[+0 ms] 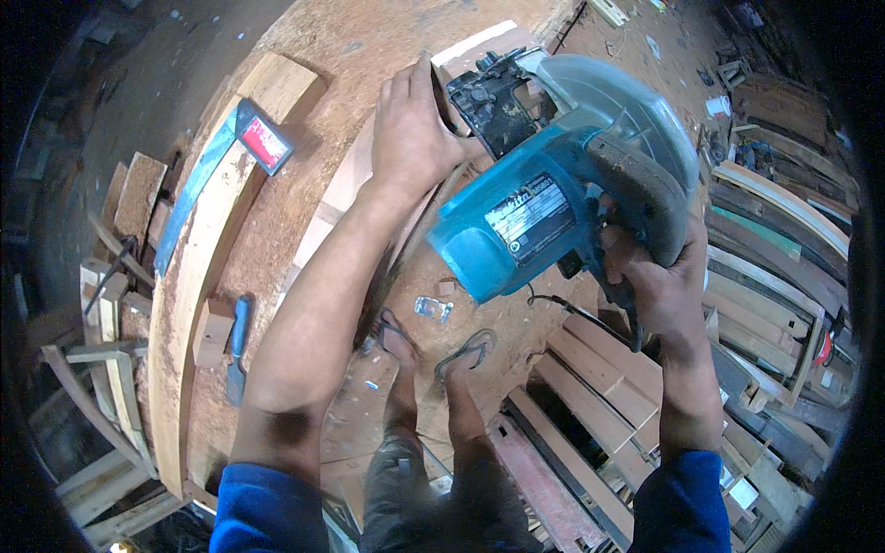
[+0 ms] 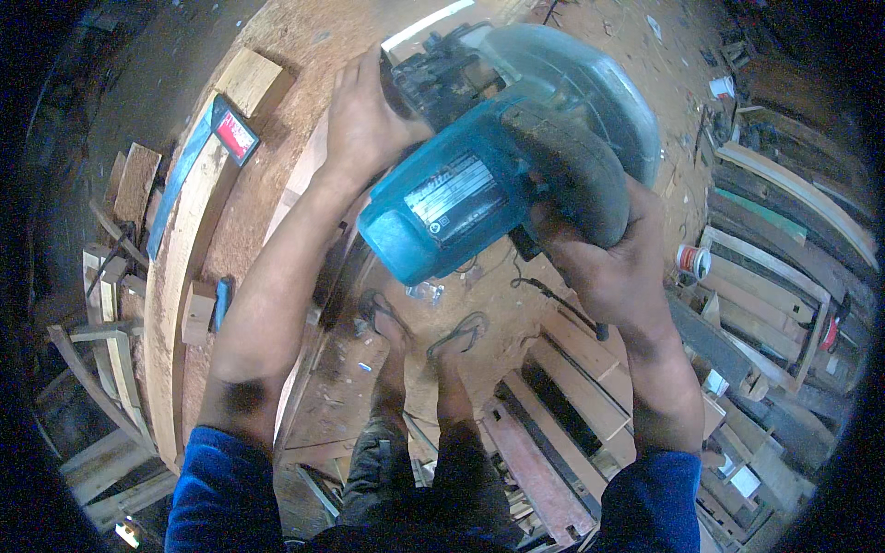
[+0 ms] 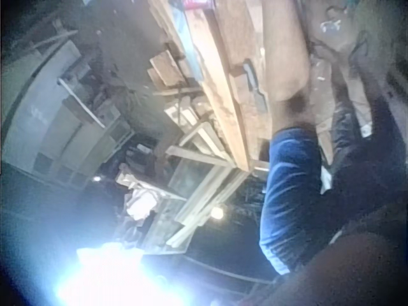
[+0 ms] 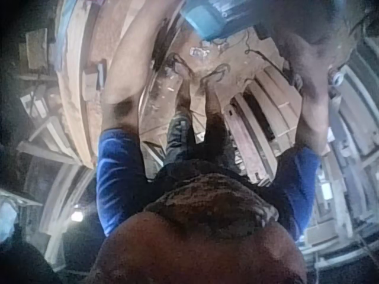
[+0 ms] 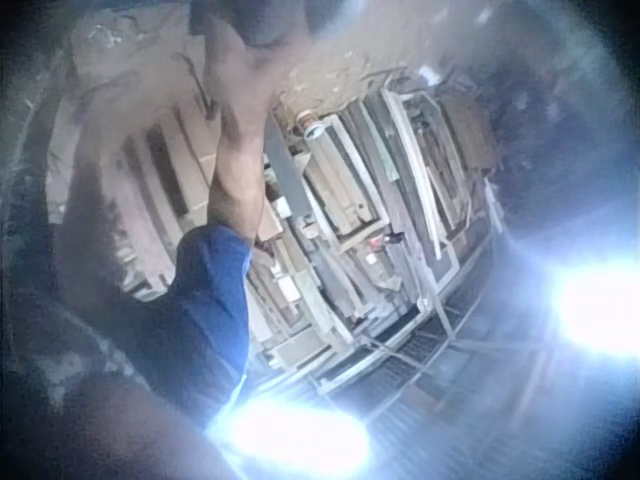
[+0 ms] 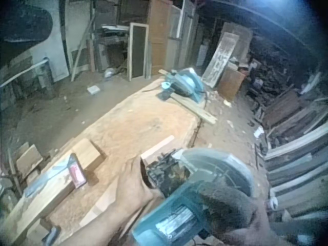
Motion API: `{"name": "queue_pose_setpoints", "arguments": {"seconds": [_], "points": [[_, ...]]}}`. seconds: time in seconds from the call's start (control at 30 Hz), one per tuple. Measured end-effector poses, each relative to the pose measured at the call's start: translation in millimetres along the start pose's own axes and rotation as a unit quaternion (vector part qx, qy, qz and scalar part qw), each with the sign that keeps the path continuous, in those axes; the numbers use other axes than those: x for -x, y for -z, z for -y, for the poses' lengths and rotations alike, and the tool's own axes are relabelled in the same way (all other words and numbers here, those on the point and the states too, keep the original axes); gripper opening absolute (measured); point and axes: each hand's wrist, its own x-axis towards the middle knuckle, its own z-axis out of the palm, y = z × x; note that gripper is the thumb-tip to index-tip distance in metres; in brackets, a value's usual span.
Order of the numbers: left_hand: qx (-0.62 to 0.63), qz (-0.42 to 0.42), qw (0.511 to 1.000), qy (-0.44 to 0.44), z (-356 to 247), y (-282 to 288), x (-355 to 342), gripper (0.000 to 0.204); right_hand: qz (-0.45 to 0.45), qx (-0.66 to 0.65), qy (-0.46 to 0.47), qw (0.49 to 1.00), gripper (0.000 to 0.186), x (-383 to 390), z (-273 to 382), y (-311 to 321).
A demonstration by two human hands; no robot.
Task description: The person measures and marks a wooden plank with a square and pencil, then uses a circular saw to cut the wood. They subsequently use a chisel and hammer to clean up the cut edges and fit a smaller wooden block into a notch.
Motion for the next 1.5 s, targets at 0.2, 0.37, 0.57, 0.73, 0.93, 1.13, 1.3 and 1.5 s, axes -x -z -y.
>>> {"name": "queue_pose_setpoints", "arguments": {"seconds": [0.2,0.37,0.57,0.73,0.93,1.13,1.3,1.5], "points": [[0.017,-0.019,1.000,-0.007,-2,-3,0,0.106,0.010,0.022,-0.066,0.997,0.042,5,0,12],[0.017,0.002,1.000,-0.003,-3,0,-4,0.118,-0.055,0.074,-0.084,0.992,0.043,51,-2,23],[0.009,0.051,0.998,0.042,-12,6,-7,0.121,-0.058,0.040,-0.217,0.974,0.052,140,-30,78],[-0.023,0.049,0.998,0.028,-11,5,-6,0.120,-0.085,0.022,-0.207,0.974,0.045,144,-43,74],[0.026,0.033,0.999,0.013,-15,5,-5,0.114,-0.065,0.055,-0.081,0.993,0.039,108,-45,72],[0.026,0.027,0.998,-0.048,1,0,-4,0.107,-0.057,0.124,0.040,0.990,0.037,53,-31,45],[0.057,0.023,0.995,-0.080,3,7,-4,0.086,-0.043,0.048,-0.027,0.998,0.040,31,-20,26],[0.174,0.009,0.984,0.044,7,-1,-8,0.042,-0.030,0.011,-0.043,0.999,0.037,28,-16,21]]}}
